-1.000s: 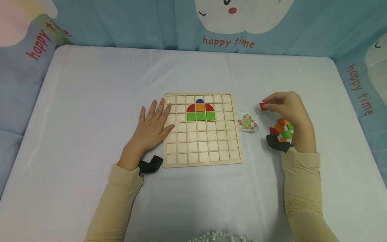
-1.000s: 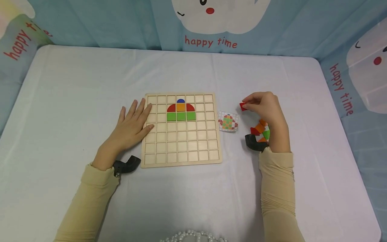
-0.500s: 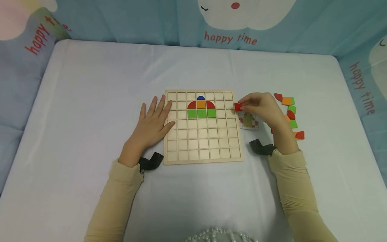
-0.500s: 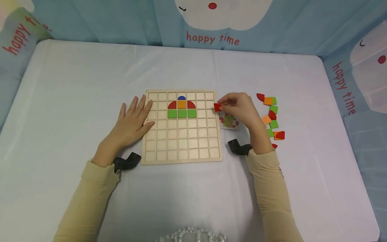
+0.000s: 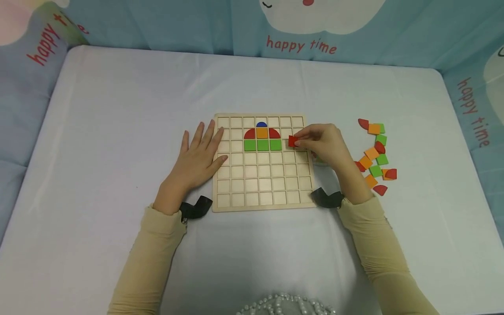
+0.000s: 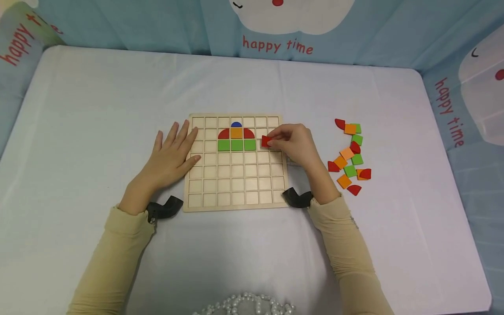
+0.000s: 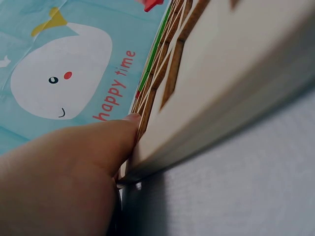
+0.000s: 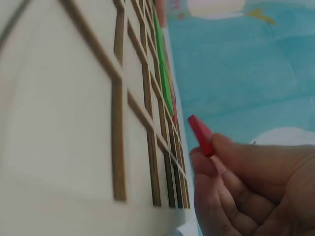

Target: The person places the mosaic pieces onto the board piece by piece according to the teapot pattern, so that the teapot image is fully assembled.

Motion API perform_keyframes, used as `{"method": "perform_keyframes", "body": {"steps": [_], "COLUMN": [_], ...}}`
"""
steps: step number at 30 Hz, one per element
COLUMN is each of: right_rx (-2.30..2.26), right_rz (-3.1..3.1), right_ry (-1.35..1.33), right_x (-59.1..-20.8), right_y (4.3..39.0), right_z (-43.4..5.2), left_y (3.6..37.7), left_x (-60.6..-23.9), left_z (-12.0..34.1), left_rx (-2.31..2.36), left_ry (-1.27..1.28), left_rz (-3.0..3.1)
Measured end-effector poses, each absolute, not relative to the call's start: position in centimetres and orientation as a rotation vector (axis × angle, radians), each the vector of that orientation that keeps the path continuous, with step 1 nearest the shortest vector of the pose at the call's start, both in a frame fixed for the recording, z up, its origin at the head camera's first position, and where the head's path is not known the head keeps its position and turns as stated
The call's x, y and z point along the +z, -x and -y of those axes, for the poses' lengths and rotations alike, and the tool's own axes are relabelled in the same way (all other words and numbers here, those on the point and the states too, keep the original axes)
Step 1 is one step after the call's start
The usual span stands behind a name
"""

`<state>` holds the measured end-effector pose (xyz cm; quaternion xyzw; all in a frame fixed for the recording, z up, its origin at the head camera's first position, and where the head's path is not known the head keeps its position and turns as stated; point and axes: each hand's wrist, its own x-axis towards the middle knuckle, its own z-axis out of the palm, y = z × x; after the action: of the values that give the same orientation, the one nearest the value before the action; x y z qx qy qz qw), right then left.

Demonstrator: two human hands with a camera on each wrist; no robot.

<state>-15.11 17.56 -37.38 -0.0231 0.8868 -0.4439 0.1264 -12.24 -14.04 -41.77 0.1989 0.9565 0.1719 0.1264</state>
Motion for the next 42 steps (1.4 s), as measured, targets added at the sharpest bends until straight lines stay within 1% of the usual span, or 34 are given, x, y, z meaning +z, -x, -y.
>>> {"method": "perform_keyframes", "body": {"steps": [12, 27, 34, 37, 42], "right_rx": [-1.072, -1.069, -1.055, -1.056, -1.110], "right_rz": [-2.722, -2.707, -2.712, -2.715, -2.711], "right_ry": [0.207, 0.297, 0.387, 0.392, 0.313], "right_x": [-38.2, -38.2, -38.2, -38.1, -38.1], "right_y": [15.0, 14.9, 14.9, 14.9, 14.8], "right_z": [-16.5, -16.4, -16.7, -16.9, -17.5], "left_y": [12.2, 12.3, 12.5, 12.5, 12.3], "left_x": [-41.6, -41.8, -41.7, -41.7, -41.8], "left_z": [14.0, 13.9, 13.8, 13.7, 13.9], "left_rx": [0.499, 0.508, 0.505, 0.507, 0.504], "left_ry": [-0.575, -0.578, -0.581, -0.586, -0.579], "left_rz": [-2.785, -2.793, -2.795, -2.797, -2.794]}}
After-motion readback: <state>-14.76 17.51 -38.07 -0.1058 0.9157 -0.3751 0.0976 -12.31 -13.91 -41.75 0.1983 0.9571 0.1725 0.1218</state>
